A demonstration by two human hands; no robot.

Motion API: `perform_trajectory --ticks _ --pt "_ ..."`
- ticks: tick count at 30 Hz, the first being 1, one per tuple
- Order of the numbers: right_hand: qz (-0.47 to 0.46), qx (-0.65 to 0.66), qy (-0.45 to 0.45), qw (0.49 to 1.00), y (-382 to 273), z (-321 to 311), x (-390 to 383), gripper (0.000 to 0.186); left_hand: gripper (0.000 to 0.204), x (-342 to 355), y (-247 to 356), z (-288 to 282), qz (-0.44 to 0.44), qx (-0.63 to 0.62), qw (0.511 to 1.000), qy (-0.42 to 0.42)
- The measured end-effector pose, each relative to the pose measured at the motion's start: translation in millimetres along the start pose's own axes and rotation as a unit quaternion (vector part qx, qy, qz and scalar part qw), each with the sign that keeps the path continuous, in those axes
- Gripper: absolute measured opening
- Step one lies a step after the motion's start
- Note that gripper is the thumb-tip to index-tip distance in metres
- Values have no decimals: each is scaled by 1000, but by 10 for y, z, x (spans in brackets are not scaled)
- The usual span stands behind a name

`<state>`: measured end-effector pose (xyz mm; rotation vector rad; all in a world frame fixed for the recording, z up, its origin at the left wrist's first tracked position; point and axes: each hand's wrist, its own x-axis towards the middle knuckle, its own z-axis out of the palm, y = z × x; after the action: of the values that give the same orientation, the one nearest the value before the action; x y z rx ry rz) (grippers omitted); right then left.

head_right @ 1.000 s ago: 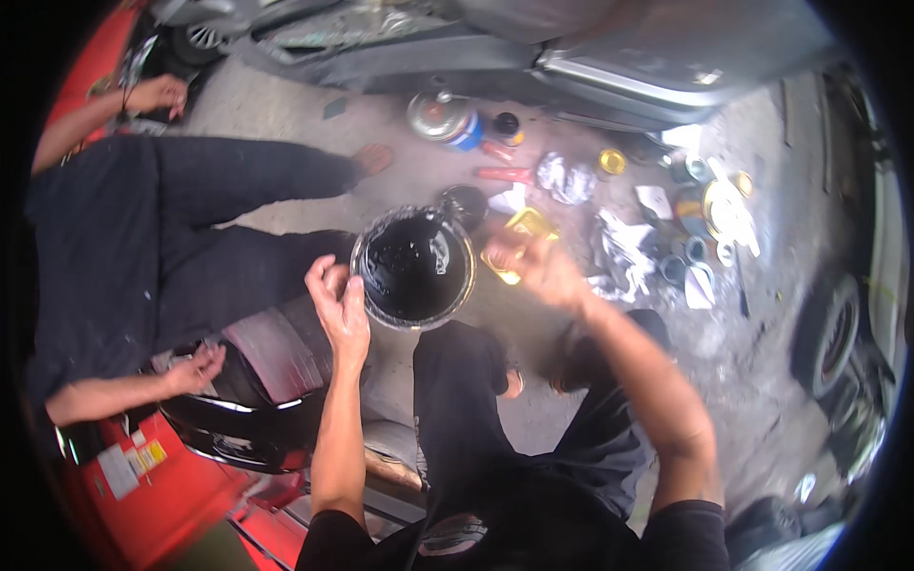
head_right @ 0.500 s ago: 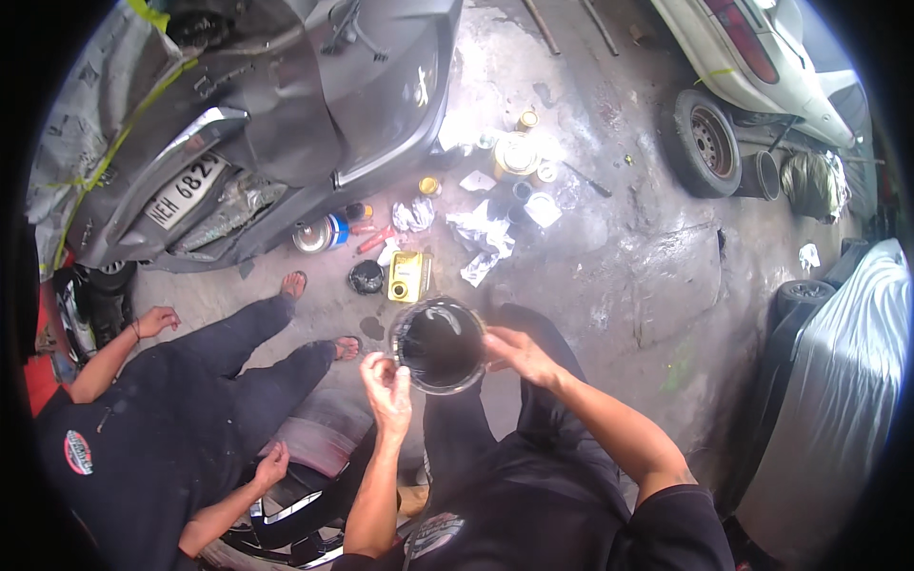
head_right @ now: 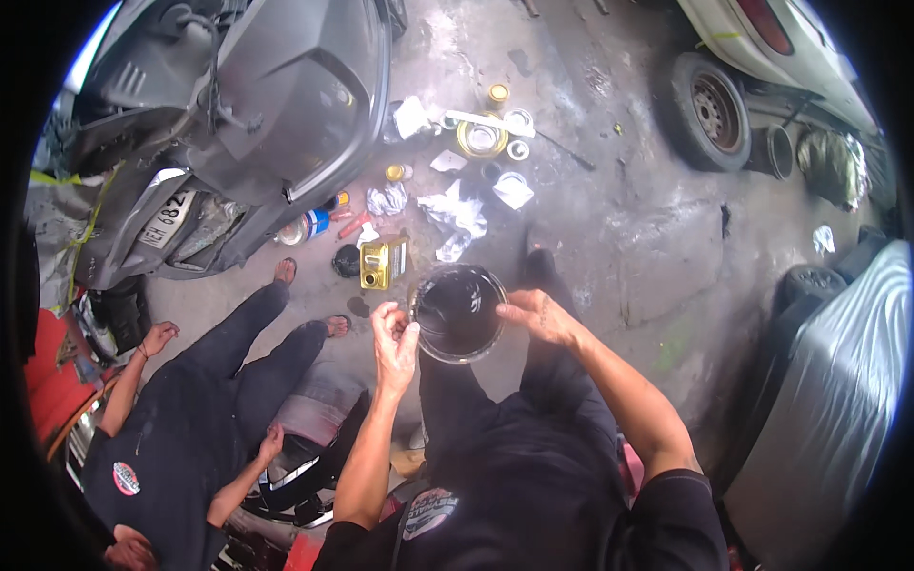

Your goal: The person wipes a black car bumper with a sponge and water, then moves to a work area to mix paint. They pour a liquid from a yellow can into a black paint can, stir the mixture, and handle various paint cans and a large sack of materials.

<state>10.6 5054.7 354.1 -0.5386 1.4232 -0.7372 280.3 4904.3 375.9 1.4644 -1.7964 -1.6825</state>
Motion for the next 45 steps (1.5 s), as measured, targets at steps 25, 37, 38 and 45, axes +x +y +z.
perform_trajectory --ticks 25,37,38,45 --pt "147 -6 348 926 2241 -2125 1390 33 62 2322 -1835 2409 -24 -44 973 -225" --pt "183 279 385 860 4067 -2775 2566 31 44 3905 -3381 887 -67 123 988 57" --pt "256 187 421 850 4059 -2781 2538 40 47 4192 -3424 843 -46 98 991 73" --pt "-97 -238 405 878 2067 -1805 3539 38 86 5495 -3281 709 -148 -89 973 156"
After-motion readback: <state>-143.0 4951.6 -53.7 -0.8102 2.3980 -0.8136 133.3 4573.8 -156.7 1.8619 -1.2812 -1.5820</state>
